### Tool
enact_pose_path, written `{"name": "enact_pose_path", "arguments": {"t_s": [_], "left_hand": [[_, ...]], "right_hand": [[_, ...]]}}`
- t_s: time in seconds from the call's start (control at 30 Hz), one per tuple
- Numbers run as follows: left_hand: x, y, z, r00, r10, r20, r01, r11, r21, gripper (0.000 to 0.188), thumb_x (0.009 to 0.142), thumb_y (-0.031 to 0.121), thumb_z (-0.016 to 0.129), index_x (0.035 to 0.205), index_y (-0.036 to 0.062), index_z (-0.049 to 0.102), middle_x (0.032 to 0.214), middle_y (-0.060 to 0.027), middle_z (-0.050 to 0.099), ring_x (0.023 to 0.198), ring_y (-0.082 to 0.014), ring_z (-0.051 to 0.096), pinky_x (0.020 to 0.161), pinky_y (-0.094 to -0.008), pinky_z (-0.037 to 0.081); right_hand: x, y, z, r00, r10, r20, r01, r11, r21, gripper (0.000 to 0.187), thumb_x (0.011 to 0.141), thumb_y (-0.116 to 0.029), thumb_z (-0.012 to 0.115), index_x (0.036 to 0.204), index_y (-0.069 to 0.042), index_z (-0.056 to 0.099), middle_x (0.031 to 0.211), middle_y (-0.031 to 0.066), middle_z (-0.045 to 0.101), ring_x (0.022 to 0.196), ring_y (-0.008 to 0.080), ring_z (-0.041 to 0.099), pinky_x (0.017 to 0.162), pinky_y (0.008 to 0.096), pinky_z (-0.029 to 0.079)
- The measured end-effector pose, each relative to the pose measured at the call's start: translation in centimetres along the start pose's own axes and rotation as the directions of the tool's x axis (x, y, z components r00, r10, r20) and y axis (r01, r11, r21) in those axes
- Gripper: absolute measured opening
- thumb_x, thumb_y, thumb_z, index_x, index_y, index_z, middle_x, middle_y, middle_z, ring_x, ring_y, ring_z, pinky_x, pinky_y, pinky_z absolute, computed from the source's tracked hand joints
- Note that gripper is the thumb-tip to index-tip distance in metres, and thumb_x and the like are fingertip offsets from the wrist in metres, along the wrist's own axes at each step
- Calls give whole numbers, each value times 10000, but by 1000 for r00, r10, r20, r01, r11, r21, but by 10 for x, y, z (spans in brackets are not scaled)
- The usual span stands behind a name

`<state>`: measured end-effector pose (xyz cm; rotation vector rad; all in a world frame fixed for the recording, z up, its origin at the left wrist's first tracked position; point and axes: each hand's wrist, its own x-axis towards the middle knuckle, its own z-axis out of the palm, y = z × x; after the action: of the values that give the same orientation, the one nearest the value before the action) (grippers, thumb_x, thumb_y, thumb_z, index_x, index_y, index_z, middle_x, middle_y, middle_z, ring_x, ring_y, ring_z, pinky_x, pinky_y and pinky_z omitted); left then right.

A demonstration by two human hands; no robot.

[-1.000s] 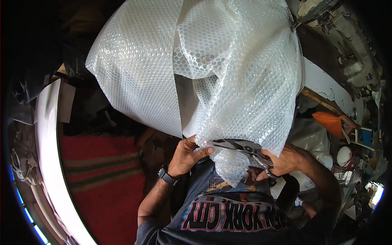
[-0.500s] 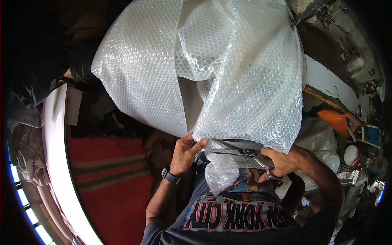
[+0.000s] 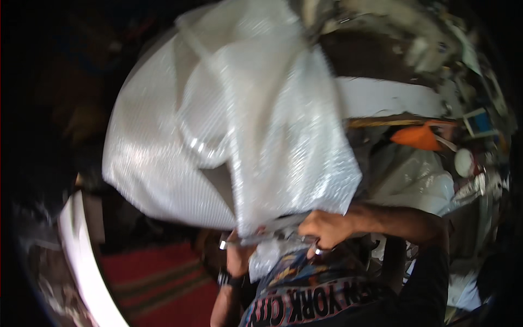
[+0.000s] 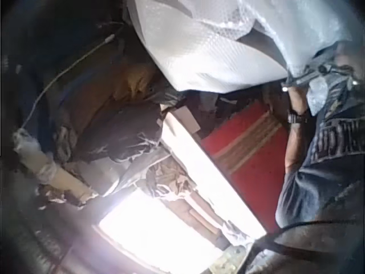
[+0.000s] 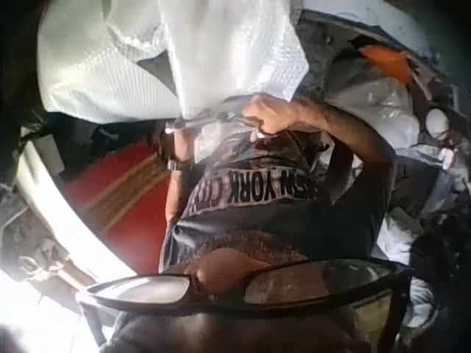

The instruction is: Sewing pieces of bubble wrap together using an industrial sewing machine.

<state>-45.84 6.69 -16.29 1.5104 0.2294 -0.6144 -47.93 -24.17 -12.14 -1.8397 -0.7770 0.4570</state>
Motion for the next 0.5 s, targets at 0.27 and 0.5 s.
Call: {"name": "enact_pose_path", "arguments": {"t_s": [0.27,0.5], "left_hand": [[14,71,-11,938,257,231,-341,574,745,442,793,128,887,1179,7,711,1096,-168,751,984,-278,725,881,-387,570],[44,158,-98,477,775,-415,-633,630,449,208,1028,170,676,1109,-16,627,958,-11,628,892,-86,563,824,-254,452]], "right_hand": [[-40,-106,-66,982,-87,-167,70,992,-105,532,718,-427,936,944,-60,624,891,100,649,799,327,694,648,448,542],[-114,-96,-157,458,378,-805,-621,784,15,527,711,-225,970,1096,-17,676,922,34,672,822,117,607,742,313,519]]}}
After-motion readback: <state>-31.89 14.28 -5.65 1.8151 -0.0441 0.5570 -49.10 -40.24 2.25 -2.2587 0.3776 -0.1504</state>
